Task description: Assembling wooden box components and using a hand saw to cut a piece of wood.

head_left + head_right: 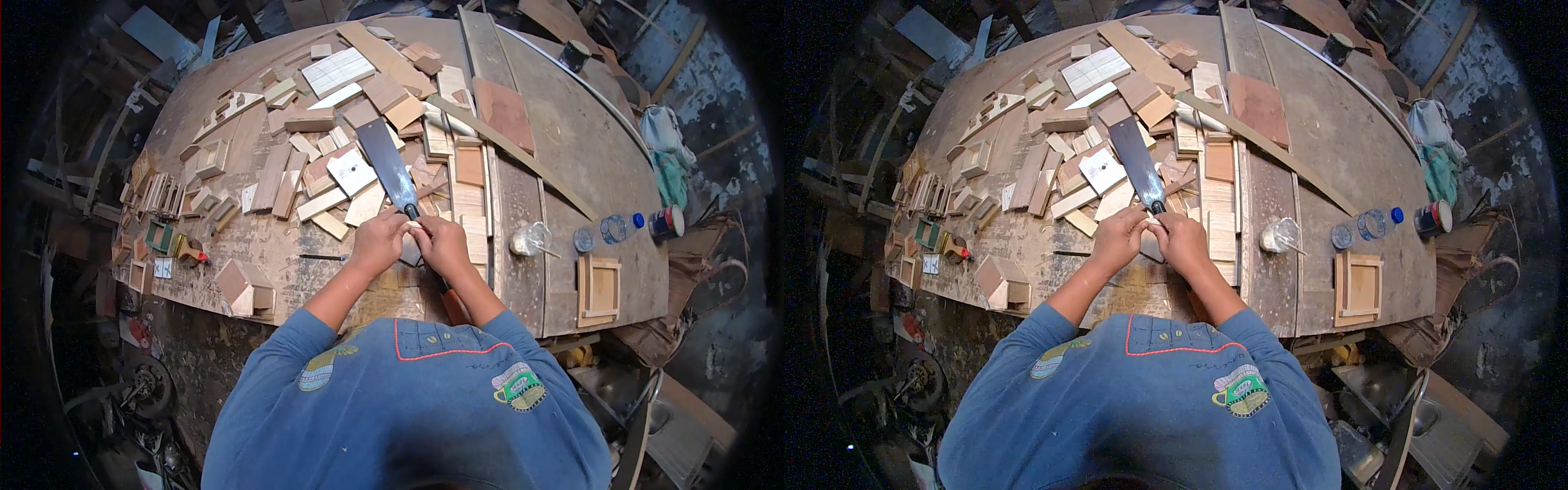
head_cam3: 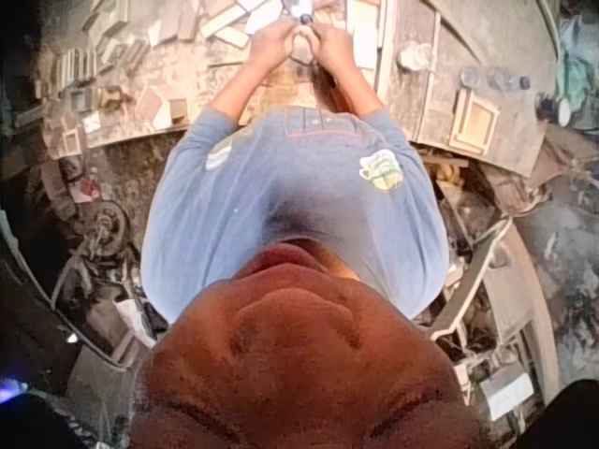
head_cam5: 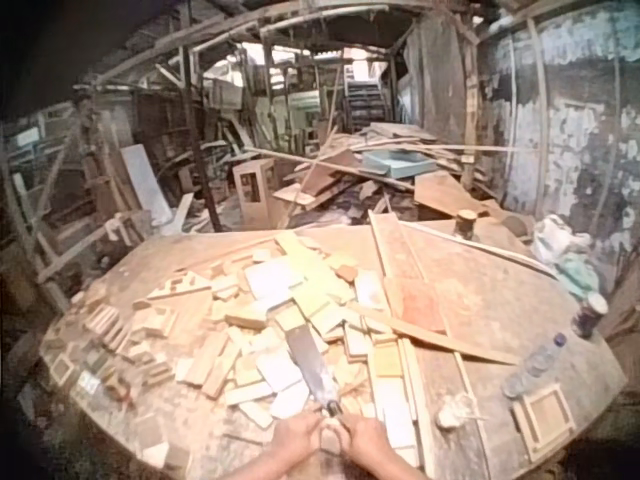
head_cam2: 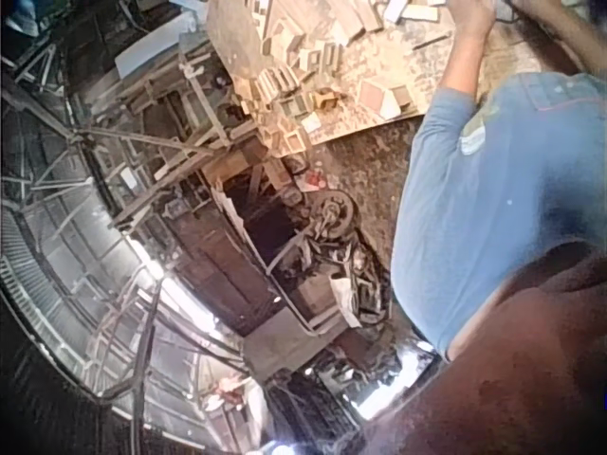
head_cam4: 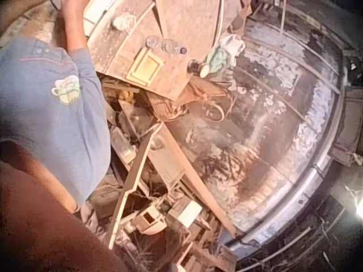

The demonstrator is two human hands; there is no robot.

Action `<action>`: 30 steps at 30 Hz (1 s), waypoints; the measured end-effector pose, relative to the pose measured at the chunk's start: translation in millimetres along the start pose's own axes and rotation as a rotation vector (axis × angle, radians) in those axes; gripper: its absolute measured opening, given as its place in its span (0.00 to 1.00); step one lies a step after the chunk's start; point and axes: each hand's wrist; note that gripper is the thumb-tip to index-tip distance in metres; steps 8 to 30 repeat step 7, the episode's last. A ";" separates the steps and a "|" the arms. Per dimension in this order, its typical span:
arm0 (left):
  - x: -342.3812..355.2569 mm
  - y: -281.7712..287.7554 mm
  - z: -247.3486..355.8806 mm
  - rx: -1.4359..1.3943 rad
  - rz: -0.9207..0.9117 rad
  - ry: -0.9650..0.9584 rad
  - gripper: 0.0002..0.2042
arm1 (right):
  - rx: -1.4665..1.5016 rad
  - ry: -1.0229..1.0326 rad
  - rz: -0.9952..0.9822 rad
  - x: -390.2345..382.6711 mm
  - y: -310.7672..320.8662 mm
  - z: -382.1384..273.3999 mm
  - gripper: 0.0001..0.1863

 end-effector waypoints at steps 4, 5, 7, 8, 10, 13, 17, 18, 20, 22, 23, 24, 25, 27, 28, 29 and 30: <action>1.6 -4.1 -0.5 0.000 0.047 -0.003 0.02 | 0.003 -0.012 0.040 1.2 -2.6 2.9 0.09; 2.3 -3.7 -0.4 -0.001 0.026 0.012 0.02 | 0.004 -0.015 0.042 0.9 -3.3 3.2 0.09; 3.1 -2.9 -0.1 -0.004 -0.001 0.023 0.02 | 0.005 -0.032 0.039 0.6 -4.2 3.4 0.09; 3.1 -2.9 -0.1 -0.004 -0.001 0.023 0.02 | 0.005 -0.032 0.039 0.6 -4.2 3.4 0.09; 3.1 -2.9 -0.1 -0.004 -0.001 0.023 0.02 | 0.005 -0.032 0.039 0.6 -4.2 3.4 0.09; 3.1 -2.9 -0.1 -0.004 -0.001 0.023 0.02 | 0.005 -0.032 0.039 0.6 -4.2 3.4 0.09; 3.1 -2.9 -0.1 -0.004 -0.001 0.023 0.02 | 0.005 -0.032 0.039 0.6 -4.2 3.4 0.09; 3.1 -2.9 -0.1 -0.004 -0.001 0.023 0.02 | 0.005 -0.032 0.039 0.6 -4.2 3.4 0.09; 3.1 -2.9 -0.1 -0.004 -0.001 0.023 0.02 | 0.005 -0.032 0.039 0.6 -4.2 3.4 0.09; 3.1 -2.9 -0.1 -0.004 -0.001 0.023 0.02 | 0.005 -0.032 0.039 0.6 -4.2 3.4 0.09; 3.1 -2.9 -0.1 -0.004 -0.001 0.023 0.02 | 0.005 -0.032 0.039 0.6 -4.2 3.4 0.09; 3.1 -2.9 -0.1 -0.004 -0.001 0.023 0.02 | 0.005 -0.032 0.039 0.6 -4.2 3.4 0.09; 3.1 -2.9 -0.1 -0.004 -0.001 0.023 0.02 | 0.005 -0.032 0.039 0.6 -4.2 3.4 0.09; 3.1 -2.9 -0.1 -0.004 -0.001 0.023 0.02 | 0.005 -0.032 0.039 0.6 -4.2 3.4 0.09; 3.1 -2.9 -0.1 -0.004 -0.001 0.023 0.02 | 0.005 -0.032 0.039 0.6 -4.2 3.4 0.09; 3.1 -2.9 -0.1 -0.004 -0.001 0.023 0.02 | 0.005 -0.032 0.039 0.6 -4.2 3.4 0.09; 3.1 -2.9 -0.1 -0.004 -0.001 0.023 0.02 | 0.005 -0.032 0.039 0.6 -4.2 3.4 0.09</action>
Point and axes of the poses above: each hand's wrist, its own x-axis towards the middle knuckle, its own y-axis out of the back of the hand, z = x × y, and after that the axes turned 3 degrees about -z, right-handed
